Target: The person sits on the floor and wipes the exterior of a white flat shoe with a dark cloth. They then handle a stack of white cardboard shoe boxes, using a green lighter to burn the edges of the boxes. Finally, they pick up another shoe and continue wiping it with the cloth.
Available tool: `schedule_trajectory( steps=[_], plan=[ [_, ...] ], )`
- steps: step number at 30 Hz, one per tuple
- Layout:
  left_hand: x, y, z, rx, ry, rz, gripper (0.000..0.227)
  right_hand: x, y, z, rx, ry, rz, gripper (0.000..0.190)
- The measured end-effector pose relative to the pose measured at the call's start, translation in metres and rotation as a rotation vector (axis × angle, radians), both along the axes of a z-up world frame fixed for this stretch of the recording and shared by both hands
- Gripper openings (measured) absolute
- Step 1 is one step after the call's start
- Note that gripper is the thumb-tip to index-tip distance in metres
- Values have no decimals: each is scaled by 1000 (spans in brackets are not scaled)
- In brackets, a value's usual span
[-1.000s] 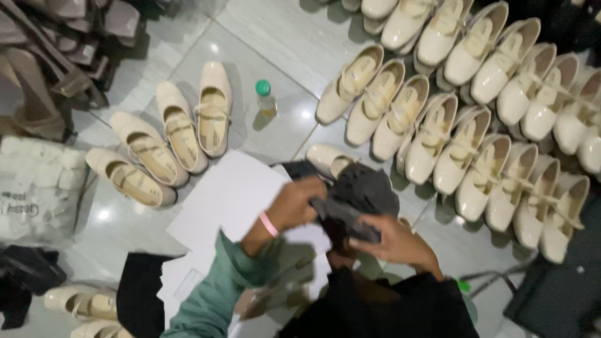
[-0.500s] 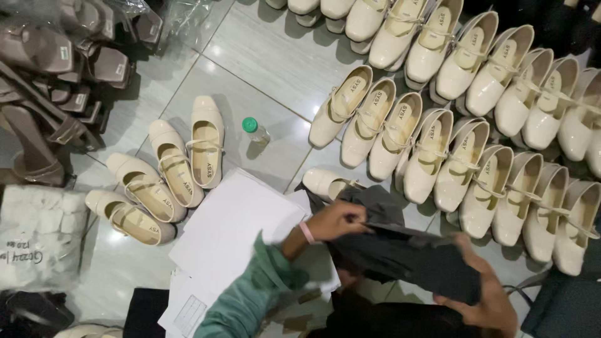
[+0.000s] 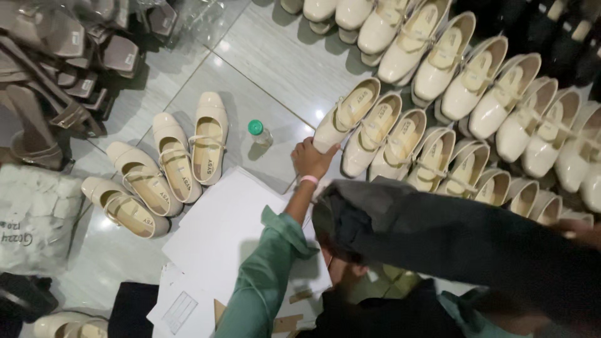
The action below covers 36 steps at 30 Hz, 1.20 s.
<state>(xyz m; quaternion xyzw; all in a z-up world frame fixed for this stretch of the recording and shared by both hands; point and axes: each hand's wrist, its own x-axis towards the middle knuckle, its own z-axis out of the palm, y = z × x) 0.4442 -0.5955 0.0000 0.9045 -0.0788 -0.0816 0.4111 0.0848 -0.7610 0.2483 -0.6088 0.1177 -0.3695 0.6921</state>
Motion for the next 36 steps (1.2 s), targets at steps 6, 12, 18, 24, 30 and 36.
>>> schedule_trajectory(
  steps=[6,12,18,24,30,36],
  plan=[
    [-10,8,59,-540,-147,57,46,51,-38,-24,206,-289,73,39],
    [-69,173,200,-793,-301,48,32,143,-27,-45,-409,132,-132,32],
    [-83,227,245,-940,64,305,23,309,113,-81,-987,274,96,45],
    [-160,230,238,-1762,1015,135,69,373,159,-138,-1160,143,36,52],
    [-215,243,261,-1316,608,-43,93,388,165,-160,-953,173,20,51],
    [-209,259,294,-1666,501,-267,87,385,166,-143,-1027,201,-31,44]
  ],
)
